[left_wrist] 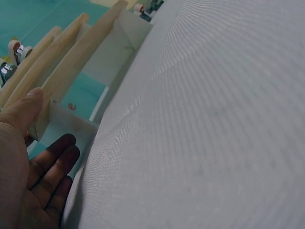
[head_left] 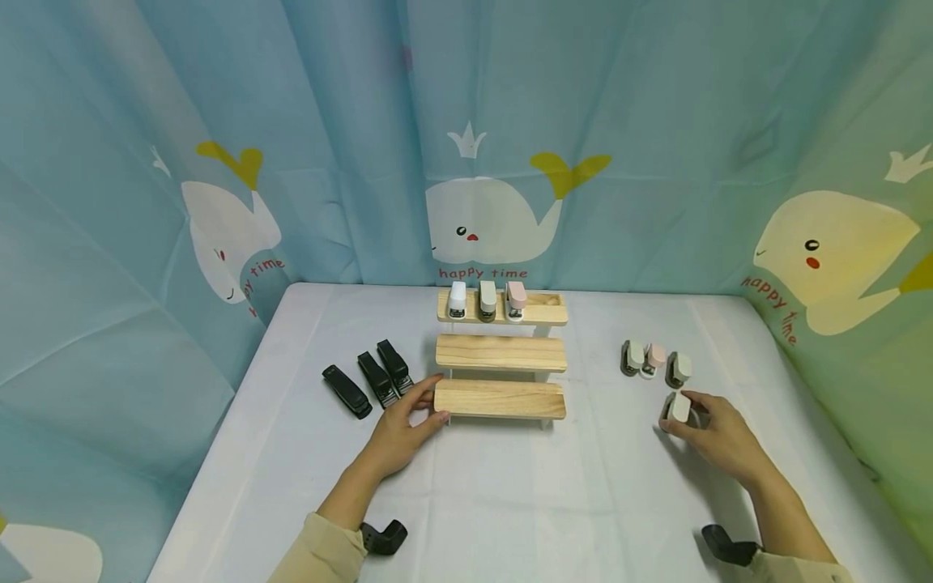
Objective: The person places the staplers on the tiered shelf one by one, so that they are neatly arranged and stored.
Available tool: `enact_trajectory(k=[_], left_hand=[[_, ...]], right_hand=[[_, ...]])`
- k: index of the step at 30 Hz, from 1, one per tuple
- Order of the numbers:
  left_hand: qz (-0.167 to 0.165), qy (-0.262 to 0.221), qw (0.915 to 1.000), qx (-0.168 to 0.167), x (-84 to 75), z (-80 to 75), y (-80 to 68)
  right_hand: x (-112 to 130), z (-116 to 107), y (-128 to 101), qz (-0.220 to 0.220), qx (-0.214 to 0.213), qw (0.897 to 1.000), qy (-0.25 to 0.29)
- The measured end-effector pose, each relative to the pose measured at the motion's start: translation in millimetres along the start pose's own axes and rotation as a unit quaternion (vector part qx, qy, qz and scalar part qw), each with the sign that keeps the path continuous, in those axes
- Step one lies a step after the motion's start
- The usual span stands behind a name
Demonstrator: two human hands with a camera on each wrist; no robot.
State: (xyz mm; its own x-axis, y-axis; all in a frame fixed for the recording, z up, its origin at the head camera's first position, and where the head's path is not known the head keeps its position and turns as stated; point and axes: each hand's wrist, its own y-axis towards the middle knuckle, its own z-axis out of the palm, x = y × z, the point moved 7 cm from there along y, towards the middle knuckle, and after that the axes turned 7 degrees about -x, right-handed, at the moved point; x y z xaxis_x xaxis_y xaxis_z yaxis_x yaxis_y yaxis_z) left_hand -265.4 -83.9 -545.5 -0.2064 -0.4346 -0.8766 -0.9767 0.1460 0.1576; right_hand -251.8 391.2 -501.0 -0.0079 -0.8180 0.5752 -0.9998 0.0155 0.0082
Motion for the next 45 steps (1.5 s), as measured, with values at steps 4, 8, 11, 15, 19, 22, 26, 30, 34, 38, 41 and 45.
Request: enact_trajectory(k=[4, 8, 11, 15, 19, 22, 26, 30, 34, 38, 41, 45], left_hand=[[-0.001, 0.003, 1.0, 0.0, -1.4, -1.0, 0.6], [0.004, 0.004, 1.0, -0.002, -3.4, -1.9, 0.5], [0.002, -0.002, 1.0, -0.002, -4.2, -2.4, 0.6], [0.002, -0.007, 1.0, -0.002, -4.6, -2.6, 0.6], [0.003, -0.006, 1.0, -0.001, -4.5, -2.3, 0.5], [-0.001, -0.004, 1.0, -0.002, -4.1, -2.2, 0.5], [-0.011, -0.003, 0.9999, -0.003, -4.0, -2.5, 0.1], [-0.018, 0.0, 0.9998, -0.002, -3.3, -2.9, -1.1], [-0.014, 0.004, 0.9999, 0.0, -3.3, -2.4, -2.1], [-0.006, 0.002, 1.0, 0.0, -4.3, -1.6, -2.5], [-0.003, -0.005, 1.0, 0.002, -4.3, -0.8, -2.9], [-0.008, -0.008, 0.9999, 0.001, -3.0, -0.3, -2.4]], right_hand=[[0.8, -1.8, 0.1, -0.004, -0.009, 1.0, -0.003], [1.1, -2.6, -0.8, -0.004, -0.015, 1.0, 0.003], [0.7, -3.2, -1.4, -0.002, -0.02, 1.0, 0.009], [0.5, -3.1, -2.5, 0.001, -0.023, 1.0, 0.02], [0.0, -2.3, -3.4, 0.001, -0.031, 0.999, 0.028], [-0.9, -1.2, -3.7, 0.004, -0.033, 0.999, 0.032], [-0.7, 0.8, -4.4, 0.01, -0.027, 0.999, 0.04], [-0.8, 2.0, -5.5, 0.017, -0.024, 0.999, 0.045], [-1.4, 3.0, -6.5, 0.025, -0.02, 0.999, 0.044], [-0.2, 2.6, -7.6, 0.029, -0.02, 0.998, 0.043], [1.7, 2.0, -8.3, 0.032, -0.021, 0.998, 0.046], [5.3, 1.4, -8.4, 0.034, -0.021, 0.998, 0.052]])
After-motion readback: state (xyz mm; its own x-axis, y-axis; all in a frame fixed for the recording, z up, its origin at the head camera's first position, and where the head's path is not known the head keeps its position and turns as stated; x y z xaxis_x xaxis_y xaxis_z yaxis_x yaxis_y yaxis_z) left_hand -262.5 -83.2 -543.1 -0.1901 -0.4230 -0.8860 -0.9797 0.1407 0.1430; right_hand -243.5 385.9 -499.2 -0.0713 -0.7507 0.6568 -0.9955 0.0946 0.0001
